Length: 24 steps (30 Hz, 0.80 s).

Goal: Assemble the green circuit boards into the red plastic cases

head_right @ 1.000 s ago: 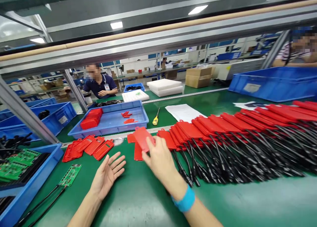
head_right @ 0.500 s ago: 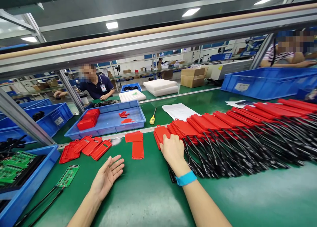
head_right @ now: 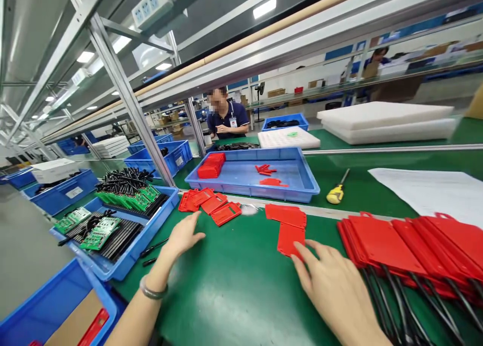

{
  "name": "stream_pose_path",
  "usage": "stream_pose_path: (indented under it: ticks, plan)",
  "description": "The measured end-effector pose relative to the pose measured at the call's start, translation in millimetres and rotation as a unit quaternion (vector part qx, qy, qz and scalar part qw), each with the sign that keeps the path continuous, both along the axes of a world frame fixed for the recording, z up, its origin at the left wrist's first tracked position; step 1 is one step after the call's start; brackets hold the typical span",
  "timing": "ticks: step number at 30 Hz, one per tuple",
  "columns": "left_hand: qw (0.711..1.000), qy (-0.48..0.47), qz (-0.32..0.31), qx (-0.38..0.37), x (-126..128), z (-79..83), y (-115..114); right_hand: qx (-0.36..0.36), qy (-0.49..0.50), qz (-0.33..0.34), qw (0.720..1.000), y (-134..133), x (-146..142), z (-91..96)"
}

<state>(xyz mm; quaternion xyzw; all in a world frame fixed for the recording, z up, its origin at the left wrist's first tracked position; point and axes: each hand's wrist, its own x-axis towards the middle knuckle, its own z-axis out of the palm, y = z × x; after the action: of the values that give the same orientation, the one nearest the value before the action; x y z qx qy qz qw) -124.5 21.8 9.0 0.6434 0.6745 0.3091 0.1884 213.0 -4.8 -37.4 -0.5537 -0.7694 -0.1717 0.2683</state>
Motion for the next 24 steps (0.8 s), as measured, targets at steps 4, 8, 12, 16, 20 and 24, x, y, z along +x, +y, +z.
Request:
stream_pose_path:
  ticks: [4,8,12,16,20,24]
  plan:
    - [0.994,0.068,0.082,-0.026,-50.2,-8.9,-11.5,-0.125,0.113,0.065,0.984,-13.1,-27.5,-0.6]
    - [0.993,0.094,0.067,-0.027,-47.9,-16.7,-22.0,-0.328,0.254,0.151,0.897,-25.6,-54.9,5.7]
    - [0.995,-0.064,-0.056,-0.044,3.0,-10.8,-28.8,-0.493,0.430,0.267,0.708,-36.3,-73.4,5.1]
    - [0.966,-0.120,-0.224,-0.048,54.8,-7.0,-7.0,-0.521,0.619,0.351,0.471,-41.0,-73.0,5.7]
    - [0.981,0.047,-0.183,0.039,69.0,-20.1,48.9,-0.460,0.745,0.330,0.353,-37.6,-62.5,13.5]
    - [0.977,0.132,-0.162,0.039,63.4,-39.1,87.9,-0.446,0.788,0.292,0.308,-31.8,-54.1,17.9]
